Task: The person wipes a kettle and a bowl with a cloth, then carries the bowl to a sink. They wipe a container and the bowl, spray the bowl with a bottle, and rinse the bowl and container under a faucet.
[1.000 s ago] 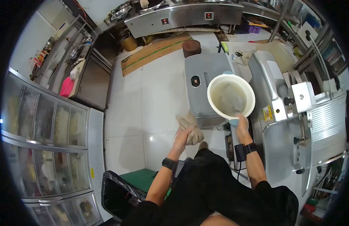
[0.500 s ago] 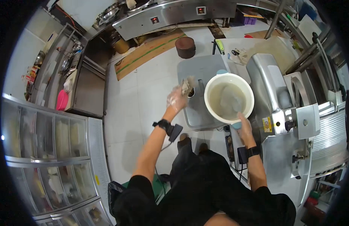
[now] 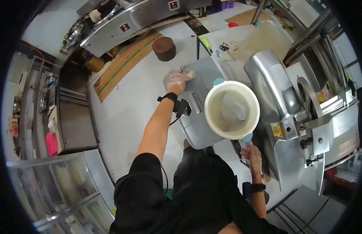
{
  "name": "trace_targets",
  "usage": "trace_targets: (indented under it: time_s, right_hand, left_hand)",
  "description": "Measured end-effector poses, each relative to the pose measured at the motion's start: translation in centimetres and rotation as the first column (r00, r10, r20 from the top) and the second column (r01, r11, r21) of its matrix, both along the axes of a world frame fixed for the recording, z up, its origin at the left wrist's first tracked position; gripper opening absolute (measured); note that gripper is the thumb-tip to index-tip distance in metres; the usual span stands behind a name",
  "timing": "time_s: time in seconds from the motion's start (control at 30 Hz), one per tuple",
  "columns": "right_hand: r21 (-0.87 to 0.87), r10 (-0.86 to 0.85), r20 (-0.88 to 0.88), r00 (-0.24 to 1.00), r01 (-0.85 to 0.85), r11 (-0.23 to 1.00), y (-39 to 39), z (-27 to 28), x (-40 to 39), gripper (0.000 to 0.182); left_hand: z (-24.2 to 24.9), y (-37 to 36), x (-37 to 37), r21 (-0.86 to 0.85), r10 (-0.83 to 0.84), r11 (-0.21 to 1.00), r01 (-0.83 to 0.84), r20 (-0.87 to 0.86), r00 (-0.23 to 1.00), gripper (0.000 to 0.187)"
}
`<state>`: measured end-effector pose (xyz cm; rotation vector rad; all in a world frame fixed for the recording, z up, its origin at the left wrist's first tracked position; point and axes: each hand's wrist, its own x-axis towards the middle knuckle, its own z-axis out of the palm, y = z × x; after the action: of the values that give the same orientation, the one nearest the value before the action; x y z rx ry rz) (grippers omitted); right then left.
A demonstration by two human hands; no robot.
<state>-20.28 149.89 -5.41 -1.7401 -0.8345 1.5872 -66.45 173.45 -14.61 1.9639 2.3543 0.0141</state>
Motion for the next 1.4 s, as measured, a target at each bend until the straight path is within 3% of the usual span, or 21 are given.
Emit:
trace_targets:
  time_s: [0.03, 0.07, 0.13, 0.17, 0.23, 0.3, 0.37, 0.4, 0.47, 0.57, 0.6, 0.63, 0.67, 0.73, 0.77, 0.97, 1.03, 1.1, 1.17, 1.2, 1.4]
  right_hand:
    - [-0.033, -0.019, 0.001, 1.0, 0.019, 0.999, -0.7, -0.2, -0.6, 0.036]
    - [-0.043, 0.022, 0.046, 0.999, -0.02, 0.999, -1.1, -0.5, -1.3, 0.036]
    - [-0.04, 0.117, 0.147, 0.982, -0.112, 0.993, -1.4, -0.8, -3.1, 0.036]
    - [-0.046, 0.112, 0.145, 0.983, -0.106, 0.993, -1.3, -0.8, -4.3, 0.036]
    - [-0.038, 0.31, 0.242, 0.919, -0.31, 0.95, -0.5, -0.4, -6.7, 0.035]
    - [-0.025, 0.412, 0.307, 0.858, -0.426, 0.904, 0.3, -0.9, -8.6, 0.034]
    - [0.038, 0.496, 0.363, 0.789, -0.545, 0.838, 0.7, -1.9, -10.1, 0.033]
    - [0.038, 0.494, 0.361, 0.791, -0.541, 0.84, 1.0, -1.9, -10.8, 0.033]
    - [0.029, 0.55, 0.623, 0.557, -0.719, 0.695, 1.3, -1.4, -11.9, 0.031]
    - [0.01, 0.583, 0.635, 0.507, -0.76, 0.65, 1.2, 0.0, -13.2, 0.029]
    - [0.02, 0.6, 0.638, 0.483, -0.789, 0.614, 1.5, 0.4, -13.7, 0.028]
    - [-0.065, 0.673, 0.558, 0.487, -0.782, 0.62, 1.5, 0.4, -13.9, 0.028]
    - [0.01, 0.658, 0.532, 0.533, -0.781, 0.625, 1.4, -0.8, -13.8, 0.027]
    - [0.117, 0.598, 0.552, 0.581, -0.764, 0.635, 0.5, -1.8, -14.2, 0.025]
    - [0.114, 0.59, 0.553, 0.588, -0.755, 0.646, 0.4, -1.2, -14.7, 0.025]
    - [0.144, 0.533, 0.499, 0.684, -0.671, 0.727, 0.2, -0.1, -19.0, 0.021]
    - [0.103, 0.492, 0.583, 0.646, -0.66, 0.744, 0.4, 0.5, -21.0, 0.021]
    - [0.122, 0.417, 0.588, 0.693, -0.585, 0.802, 0.4, 0.9, -23.9, 0.02]
    - [0.256, 0.227, 0.642, 0.732, -0.484, 0.837, 0.3, 0.5, -26.2, 0.021]
    - [0.156, 0.279, 0.659, 0.699, -0.489, 0.858, 0.5, 0.6, -27.0, 0.022]
    - [0.042, 0.172, 0.716, 0.676, -0.288, 0.957, 0.4, 1.5, -31.3, 0.024]
  left_hand:
    - [-2.3, 0.7, -0.3, -0.107, 0.05, 0.993, -0.049, 0.004, 0.999, 0.032]
    - [-0.5, -0.3, 0.8, -0.121, 0.04, 0.992, -0.038, 0.014, 0.999, 0.032]
    - [7.1, -3.4, 4.1, -0.205, -0.178, 0.965, 0.164, -0.051, 0.983, 0.029]
    - [6.0, -4.2, 4.2, -0.218, -0.338, 0.927, 0.305, -0.138, 0.931, 0.027]
    - [4.5, -6.3, 4.6, -0.086, -0.45, 0.893, 0.442, -0.1, 0.888, 0.027]
    - [5.6, -7.8, 5.1, -0.102, -0.466, 0.882, 0.461, -0.033, 0.884, 0.029]
    - [7.6, -8.3, 5.3, -0.136, -0.254, 0.945, 0.296, 0.261, 0.931, 0.034]
    - [8.8, -7.6, 5.0, -0.257, -0.216, 0.92, 0.294, 0.291, 0.932, 0.04]
    - [8.9, -6.4, 4.6, -0.27, -0.252, 0.907, 0.323, 0.267, 0.93, 0.04]
    - [7.1, -5.1, 4.3, -0.207, -0.314, 0.898, 0.387, 0.315, 0.896, 0.039]
    - [6.7, -4.6, 4.5, -0.259, -0.341, 0.886, 0.385, 0.198, 0.919, 0.038]
    - [6.5, -4.3, 4.4, -0.315, -0.376, 0.87, 0.381, 0.078, 0.923, 0.036]
    - [6.9, -4.3, 4.3, -0.331, -0.392, 0.858, 0.393, 0.073, 0.917, 0.036]
    - [7.4, -4.1, 4.2, -0.363, -0.3, 0.84, 0.402, 0.307, 0.903, 0.038]
    - [7.7, -4.6, 3.7, -0.325, -0.573, 0.76, 0.562, 0.071, 0.816, 0.047]
    - [9.0, -3.4, 2.7, -0.332, -0.699, 0.636, 0.696, 0.135, 0.703, 0.052]
    - [9.8, -3.3, 2.0, -0.285, -0.729, 0.605, 0.743, 0.178, 0.661, 0.051]
    - [10.3, -2.6, 0.9, -0.233, -0.759, 0.566, 0.791, 0.228, 0.61, 0.051]
    - [9.8, -1.7, 0.2, -0.247, -0.76, 0.564, 0.788, 0.219, 0.612, 0.048]
    - [9.4, -1.1, 0.0, -0.242, -0.774, 0.54, 0.806, 0.235, 0.588, 0.048]
    - [9.5, -0.9, 1.7, -0.391, -0.889, 0.422, 0.818, -0.002, 0.458, 0.036]
